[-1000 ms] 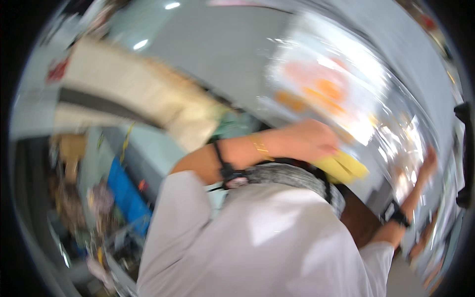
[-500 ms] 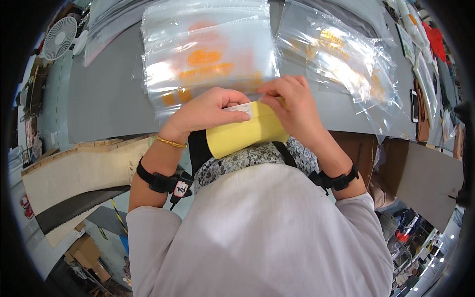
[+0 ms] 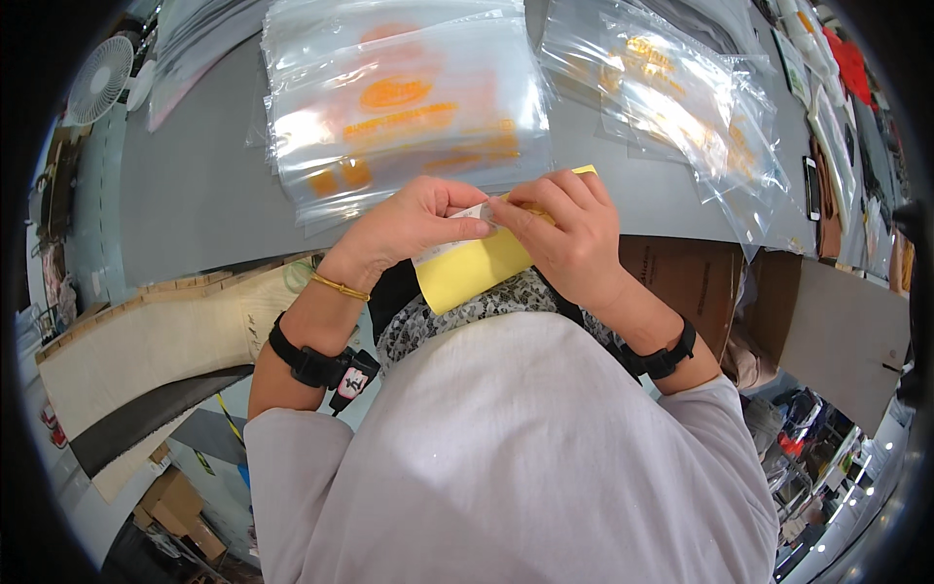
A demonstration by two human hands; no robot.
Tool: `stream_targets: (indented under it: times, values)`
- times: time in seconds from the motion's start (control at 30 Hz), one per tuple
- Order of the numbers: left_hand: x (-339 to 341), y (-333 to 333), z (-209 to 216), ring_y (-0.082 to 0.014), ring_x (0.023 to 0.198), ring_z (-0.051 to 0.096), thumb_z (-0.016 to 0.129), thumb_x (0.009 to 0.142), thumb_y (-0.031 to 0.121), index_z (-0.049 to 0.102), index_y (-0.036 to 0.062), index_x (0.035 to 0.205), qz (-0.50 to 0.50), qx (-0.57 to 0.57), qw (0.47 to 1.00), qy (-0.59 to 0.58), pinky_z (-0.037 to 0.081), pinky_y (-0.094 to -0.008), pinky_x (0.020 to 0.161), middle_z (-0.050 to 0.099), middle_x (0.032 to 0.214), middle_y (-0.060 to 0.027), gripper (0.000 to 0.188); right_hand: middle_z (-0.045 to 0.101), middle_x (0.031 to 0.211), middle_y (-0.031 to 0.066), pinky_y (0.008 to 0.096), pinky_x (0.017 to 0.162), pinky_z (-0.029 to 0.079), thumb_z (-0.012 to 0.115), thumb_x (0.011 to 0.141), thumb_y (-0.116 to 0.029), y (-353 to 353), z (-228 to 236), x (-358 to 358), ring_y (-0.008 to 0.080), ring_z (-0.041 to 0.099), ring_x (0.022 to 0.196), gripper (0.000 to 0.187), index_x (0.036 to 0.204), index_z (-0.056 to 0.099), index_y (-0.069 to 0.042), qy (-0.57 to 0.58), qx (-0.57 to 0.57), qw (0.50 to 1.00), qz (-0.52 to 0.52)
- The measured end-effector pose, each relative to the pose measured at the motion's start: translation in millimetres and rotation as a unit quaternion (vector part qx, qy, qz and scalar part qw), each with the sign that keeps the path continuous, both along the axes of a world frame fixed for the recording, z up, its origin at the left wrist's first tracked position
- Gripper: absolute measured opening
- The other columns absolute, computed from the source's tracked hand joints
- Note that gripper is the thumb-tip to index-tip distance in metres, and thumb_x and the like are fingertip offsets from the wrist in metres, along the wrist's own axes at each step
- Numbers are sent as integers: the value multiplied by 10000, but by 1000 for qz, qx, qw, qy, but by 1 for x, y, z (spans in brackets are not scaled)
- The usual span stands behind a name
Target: The person separates a stack of clear plastic bags containing orange items and applies small white labels from a yellow sheet to each bag one by one. The labeled bags are placed in a separate pile on the table.
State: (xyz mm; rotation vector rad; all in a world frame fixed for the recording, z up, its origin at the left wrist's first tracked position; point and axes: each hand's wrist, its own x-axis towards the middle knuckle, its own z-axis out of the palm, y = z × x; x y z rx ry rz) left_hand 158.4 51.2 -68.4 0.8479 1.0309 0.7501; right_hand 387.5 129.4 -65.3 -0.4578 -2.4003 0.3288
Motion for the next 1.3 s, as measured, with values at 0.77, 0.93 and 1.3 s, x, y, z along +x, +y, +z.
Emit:
stream_targets:
  times: [0.77, 0.93, 1.3]
  values:
    - [28, -5, -2, -361, 1282, 589, 697, 875, 91, 664, 26, 942, -63, 461, 728, 504, 452, -497, 1168, 615, 1336, -190, 99, 737, 1137, 3, 402, 1071, 392, 806, 905, -169, 56, -25, -14, 240, 589, 1107, 136, 877, 784, -38, -68, -313, 938, -134]
    - [30, -2, -3, -401, 1283, 571, 734, 878, 99, 640, 28, 934, -49, 465, 728, 501, 491, -506, 1056, 600, 1442, -179, 131, 702, 1141, -3, 404, 1060, 393, 812, 899, -184, 47, -26, -16, 246, 577, 1105, 142, 872, 771, -51, -80, -270, 946, -159]
    - [32, 0, -8, -376, 1302, 567, 730, 866, 99, 626, 16, 907, -46, 472, 732, 489, 477, -503, 1096, 609, 1470, -186, 138, 666, 1009, 100, 436, 896, 492, 921, 771, -383, 85, -28, -29, 330, 622, 1030, 431, 924, 728, -30, -85, -150, 953, -248]
